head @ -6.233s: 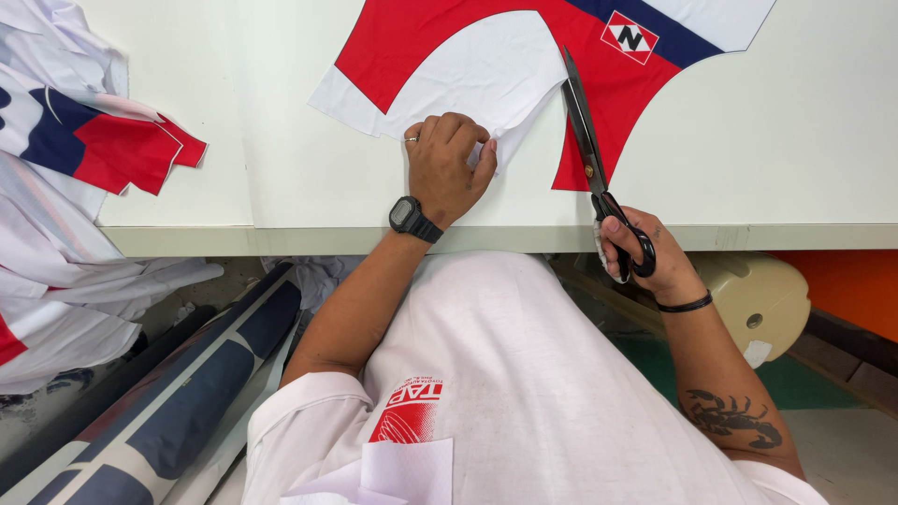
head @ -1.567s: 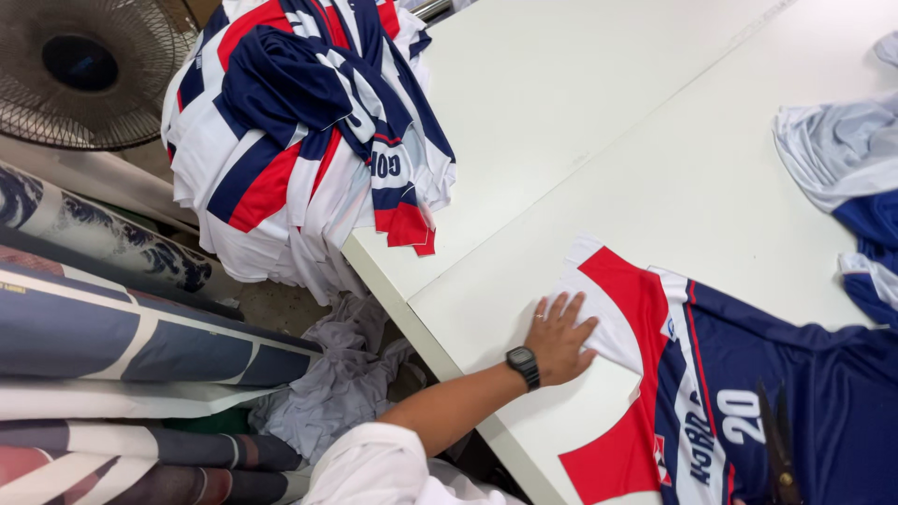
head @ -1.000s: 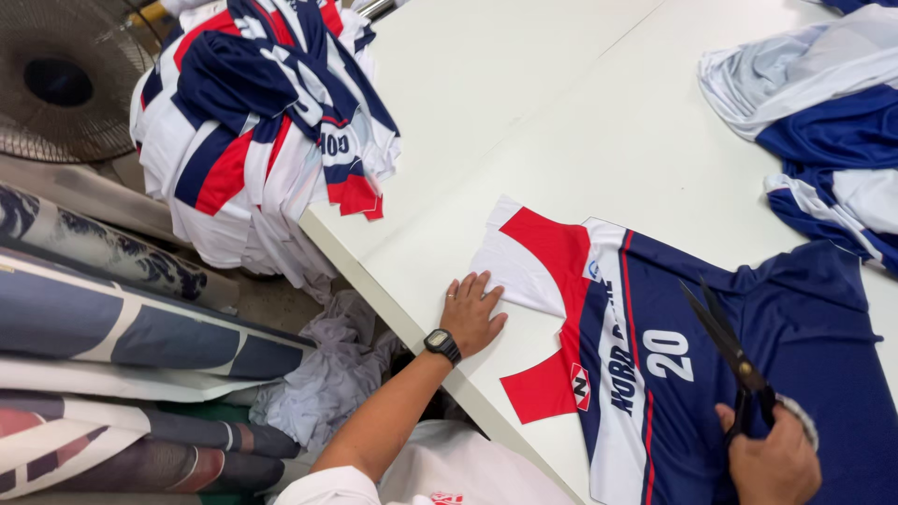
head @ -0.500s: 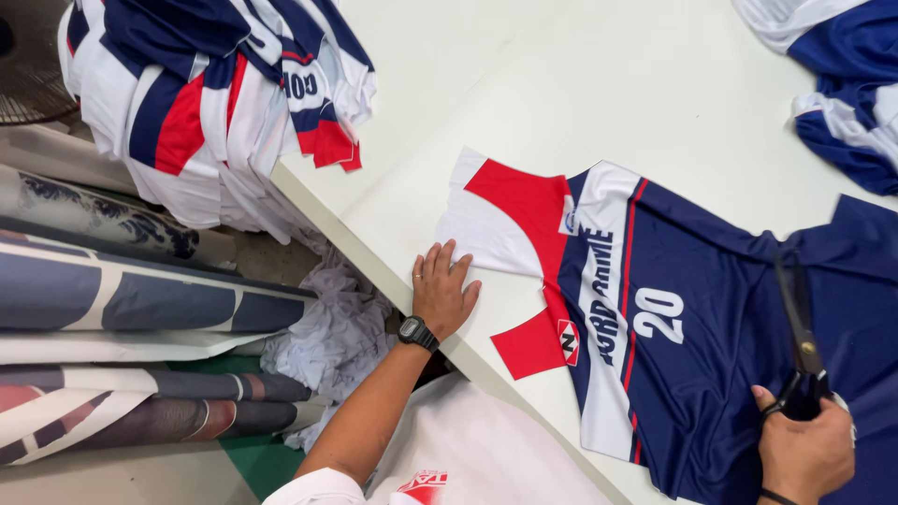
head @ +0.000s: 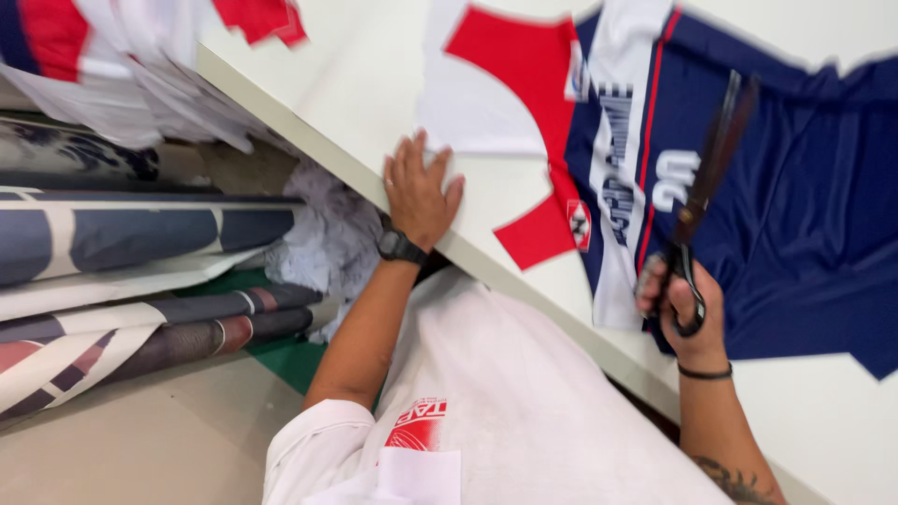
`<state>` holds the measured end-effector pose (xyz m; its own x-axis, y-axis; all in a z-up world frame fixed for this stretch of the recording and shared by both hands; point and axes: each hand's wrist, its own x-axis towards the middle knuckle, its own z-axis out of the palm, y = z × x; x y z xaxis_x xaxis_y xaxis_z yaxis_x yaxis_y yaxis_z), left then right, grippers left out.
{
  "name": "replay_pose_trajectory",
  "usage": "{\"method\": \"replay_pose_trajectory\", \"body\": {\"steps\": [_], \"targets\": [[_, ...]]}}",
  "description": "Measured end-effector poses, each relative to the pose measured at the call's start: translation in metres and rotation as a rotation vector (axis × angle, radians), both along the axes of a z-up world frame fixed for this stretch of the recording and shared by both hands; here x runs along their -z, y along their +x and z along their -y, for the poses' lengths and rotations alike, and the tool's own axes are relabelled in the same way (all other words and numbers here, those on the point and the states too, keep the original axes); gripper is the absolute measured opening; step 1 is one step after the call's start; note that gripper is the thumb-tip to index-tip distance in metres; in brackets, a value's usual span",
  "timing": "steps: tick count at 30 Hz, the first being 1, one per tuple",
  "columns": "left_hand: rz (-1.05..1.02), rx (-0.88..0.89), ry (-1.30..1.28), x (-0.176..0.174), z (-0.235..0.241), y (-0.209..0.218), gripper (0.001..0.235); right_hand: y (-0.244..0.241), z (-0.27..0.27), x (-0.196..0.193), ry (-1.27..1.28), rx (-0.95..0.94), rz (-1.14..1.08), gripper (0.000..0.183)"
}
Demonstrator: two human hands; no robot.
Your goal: The person uses shears to cut a white fabric piece laid over a blue and red sports jersey on a white table. The person repeatedly repositions the jersey and fabric, then cuts along the edges to separate the white material from the jersey.
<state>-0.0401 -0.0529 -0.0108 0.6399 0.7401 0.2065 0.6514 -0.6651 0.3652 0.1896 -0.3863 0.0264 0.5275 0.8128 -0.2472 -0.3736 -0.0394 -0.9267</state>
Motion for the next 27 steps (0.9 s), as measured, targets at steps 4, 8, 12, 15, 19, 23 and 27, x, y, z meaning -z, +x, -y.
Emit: {"method": "replay_pose_trajectory", "body": {"steps": [4,8,12,15,19,23,27], "targets": [[0.033,-0.045,0.009,0.003,-0.001,-0.005,0.041,-0.018,-0.001,0.000,-0.203,-0.137,-0.051,0.074],[0.026,-0.070,0.017,-0.004,0.010,-0.012,0.029,-0.021,0.006,-0.013,-0.355,-0.303,-0.001,0.070],[0.069,-0.027,0.046,-0.009,0.009,-0.001,0.032,-0.025,0.001,-0.019,-0.447,-0.445,0.064,0.067],[0.099,0.059,0.053,-0.004,0.003,0.019,0.041,-0.032,-0.005,-0.019,-0.463,-0.512,0.066,0.066],[0.096,0.055,0.036,0.009,-0.011,0.043,0.045,-0.039,-0.018,-0.020,-0.626,-0.488,0.122,0.063],[0.074,0.052,0.031,0.022,-0.013,0.043,0.040,-0.037,-0.030,-0.021,-0.637,-0.468,0.172,0.062],[0.087,0.058,0.020,0.027,-0.012,0.034,0.037,-0.036,-0.042,-0.021,-0.673,-0.446,0.215,0.063]]}}
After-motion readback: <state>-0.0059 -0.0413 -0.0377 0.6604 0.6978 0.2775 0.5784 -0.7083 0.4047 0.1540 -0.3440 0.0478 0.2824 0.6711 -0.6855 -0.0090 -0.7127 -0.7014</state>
